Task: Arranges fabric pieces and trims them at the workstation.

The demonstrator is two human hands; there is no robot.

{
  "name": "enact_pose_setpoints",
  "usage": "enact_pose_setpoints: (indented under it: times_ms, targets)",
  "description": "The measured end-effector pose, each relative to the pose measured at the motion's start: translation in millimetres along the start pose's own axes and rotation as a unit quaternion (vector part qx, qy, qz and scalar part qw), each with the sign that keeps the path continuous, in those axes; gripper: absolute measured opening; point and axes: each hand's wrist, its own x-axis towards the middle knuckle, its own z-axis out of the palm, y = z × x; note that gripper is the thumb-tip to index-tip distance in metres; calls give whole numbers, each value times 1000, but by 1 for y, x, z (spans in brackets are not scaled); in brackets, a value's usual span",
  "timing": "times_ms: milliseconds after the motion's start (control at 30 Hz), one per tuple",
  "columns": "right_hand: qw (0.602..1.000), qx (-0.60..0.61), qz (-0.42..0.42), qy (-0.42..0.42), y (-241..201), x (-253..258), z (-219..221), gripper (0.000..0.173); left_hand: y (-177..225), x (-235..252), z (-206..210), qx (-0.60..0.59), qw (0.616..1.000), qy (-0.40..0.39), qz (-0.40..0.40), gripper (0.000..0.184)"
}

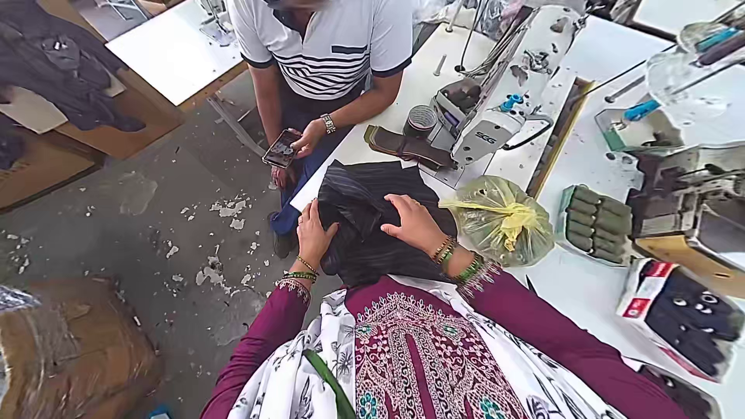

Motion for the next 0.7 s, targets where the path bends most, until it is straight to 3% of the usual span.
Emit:
enact_pose_setpoints:
  times_ms: [67,133,233,333,433,467,600,633,700]
  targets:
    - [995,-23,75,-59,14,27,8,67,10,15,-14,72,997,-42,-1,70]
    - [994,10,94,-62,22,42,4,50,15,24,-26,130,989,-72,22,38]
    - [995,47,89,-5,28,58,-12,32,30,18,-46,141,982,-97,86,31]
    - [988,83,70,108,31,58,-22,24,46,0,-48,-54,954,-204,212,27]
    - [975,118,78,172,42,90,-33,30,60,-12,-22,-263,844,-356,302,33]
    - [965,151,75,200,47,96,-33,32,61,-13,-15,-257,840,-353,323,35]
    - [932,267,78,234,65,70,-22,45,43,2,4,-42,931,-171,320,30]
    - [931,269,84,232,67,52,-16,40,35,8,7,-2,943,-159,294,32]
    - [932,271,141,192,70,20,-4,28,28,16,7,99,948,-217,211,51]
